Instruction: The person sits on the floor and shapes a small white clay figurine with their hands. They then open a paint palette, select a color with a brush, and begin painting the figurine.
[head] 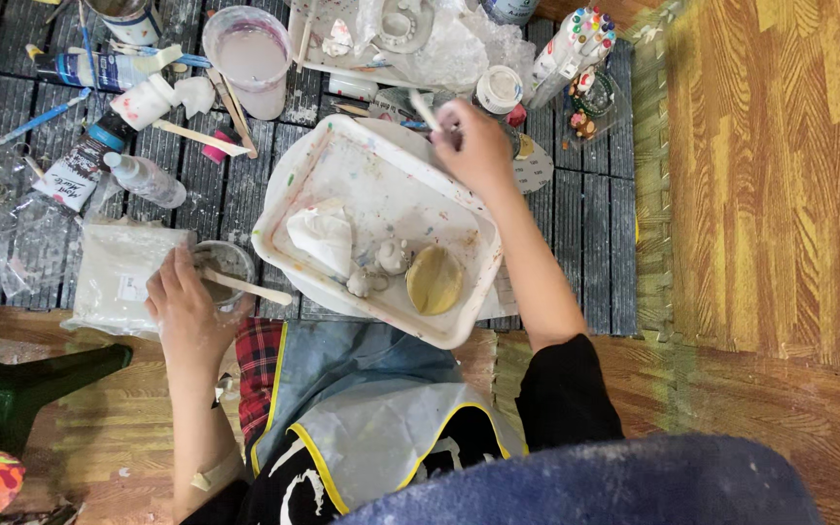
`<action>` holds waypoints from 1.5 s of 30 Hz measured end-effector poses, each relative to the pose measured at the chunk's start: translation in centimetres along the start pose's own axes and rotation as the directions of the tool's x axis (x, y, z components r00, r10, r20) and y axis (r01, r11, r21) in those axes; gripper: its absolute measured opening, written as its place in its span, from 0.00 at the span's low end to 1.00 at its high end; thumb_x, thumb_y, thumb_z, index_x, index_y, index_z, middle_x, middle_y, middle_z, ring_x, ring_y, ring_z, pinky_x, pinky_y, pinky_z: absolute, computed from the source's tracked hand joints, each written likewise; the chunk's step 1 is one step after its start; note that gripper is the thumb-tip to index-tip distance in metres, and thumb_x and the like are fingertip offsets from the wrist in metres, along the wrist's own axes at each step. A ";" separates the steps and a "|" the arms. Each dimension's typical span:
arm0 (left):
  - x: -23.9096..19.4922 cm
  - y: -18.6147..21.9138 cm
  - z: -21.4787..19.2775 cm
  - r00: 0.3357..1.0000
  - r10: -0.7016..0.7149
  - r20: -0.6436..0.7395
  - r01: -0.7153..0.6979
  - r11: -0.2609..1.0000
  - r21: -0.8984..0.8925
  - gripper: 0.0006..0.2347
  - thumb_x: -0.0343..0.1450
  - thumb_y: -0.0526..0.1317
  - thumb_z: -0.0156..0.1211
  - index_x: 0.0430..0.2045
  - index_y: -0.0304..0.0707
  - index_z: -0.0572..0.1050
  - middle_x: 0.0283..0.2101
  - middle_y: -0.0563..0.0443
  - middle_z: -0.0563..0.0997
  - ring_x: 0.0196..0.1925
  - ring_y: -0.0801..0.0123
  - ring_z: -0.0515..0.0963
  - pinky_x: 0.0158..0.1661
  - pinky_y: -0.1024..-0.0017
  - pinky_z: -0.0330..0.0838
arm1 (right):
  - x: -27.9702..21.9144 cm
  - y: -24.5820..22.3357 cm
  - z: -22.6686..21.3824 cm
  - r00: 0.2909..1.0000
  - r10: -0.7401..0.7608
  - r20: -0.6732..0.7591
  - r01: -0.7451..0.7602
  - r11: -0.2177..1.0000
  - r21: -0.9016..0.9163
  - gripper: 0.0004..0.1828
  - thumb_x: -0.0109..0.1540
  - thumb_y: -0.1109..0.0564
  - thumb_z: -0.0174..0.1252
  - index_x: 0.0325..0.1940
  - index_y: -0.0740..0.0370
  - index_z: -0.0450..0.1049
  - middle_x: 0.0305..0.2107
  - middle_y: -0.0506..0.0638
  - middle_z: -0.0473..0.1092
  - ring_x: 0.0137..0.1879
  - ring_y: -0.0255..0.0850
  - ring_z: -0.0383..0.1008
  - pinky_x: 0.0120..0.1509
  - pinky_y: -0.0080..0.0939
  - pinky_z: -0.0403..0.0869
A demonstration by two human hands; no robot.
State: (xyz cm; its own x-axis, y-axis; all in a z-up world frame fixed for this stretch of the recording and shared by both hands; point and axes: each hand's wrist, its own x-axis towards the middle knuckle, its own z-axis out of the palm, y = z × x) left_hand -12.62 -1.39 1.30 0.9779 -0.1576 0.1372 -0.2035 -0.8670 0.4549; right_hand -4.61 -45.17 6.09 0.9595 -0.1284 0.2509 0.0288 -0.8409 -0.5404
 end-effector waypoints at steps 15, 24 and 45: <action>-2.4 10.7 -2.2 0.817 0.576 -0.014 -0.569 0.803 -0.179 0.17 0.67 0.42 0.66 0.50 0.43 0.76 0.56 0.52 0.78 0.62 0.60 0.75 0.61 0.54 0.62 | -23.8 10.4 -2.0 0.751 0.558 -0.353 -0.650 0.719 -0.246 0.18 0.62 0.52 0.66 0.54 0.57 0.76 0.45 0.52 0.78 0.52 0.47 0.74 0.61 0.54 0.67; -4.5 12.4 1.3 0.812 0.580 -0.064 -0.583 0.808 -0.086 0.12 0.67 0.43 0.66 0.43 0.44 0.79 0.46 0.53 0.78 0.51 0.61 0.77 0.51 0.59 0.67 | -27.3 2.3 4.2 0.974 0.111 -0.195 -0.165 0.943 -0.287 0.49 0.45 0.48 0.75 0.65 0.68 0.64 0.61 0.69 0.62 0.69 0.71 0.55 0.68 0.71 0.54; -7.9 15.1 6.6 0.828 0.498 -0.258 -0.526 0.849 -0.050 0.13 0.69 0.47 0.67 0.44 0.44 0.78 0.45 0.53 0.77 0.48 0.59 0.74 0.52 0.57 0.65 | -28.8 7.5 3.9 0.943 0.183 -0.278 -0.259 0.929 -0.265 0.40 0.45 0.49 0.78 0.58 0.58 0.71 0.64 0.55 0.63 0.75 0.52 0.55 0.77 0.64 0.49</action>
State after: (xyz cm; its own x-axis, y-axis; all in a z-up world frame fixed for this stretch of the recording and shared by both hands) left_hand -23.11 -16.33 1.27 0.6963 -0.4396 0.5674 -0.6893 -0.6299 0.3579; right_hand -30.96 -45.71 -8.33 0.8320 -0.4212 0.3612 -0.2956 -0.8873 -0.3540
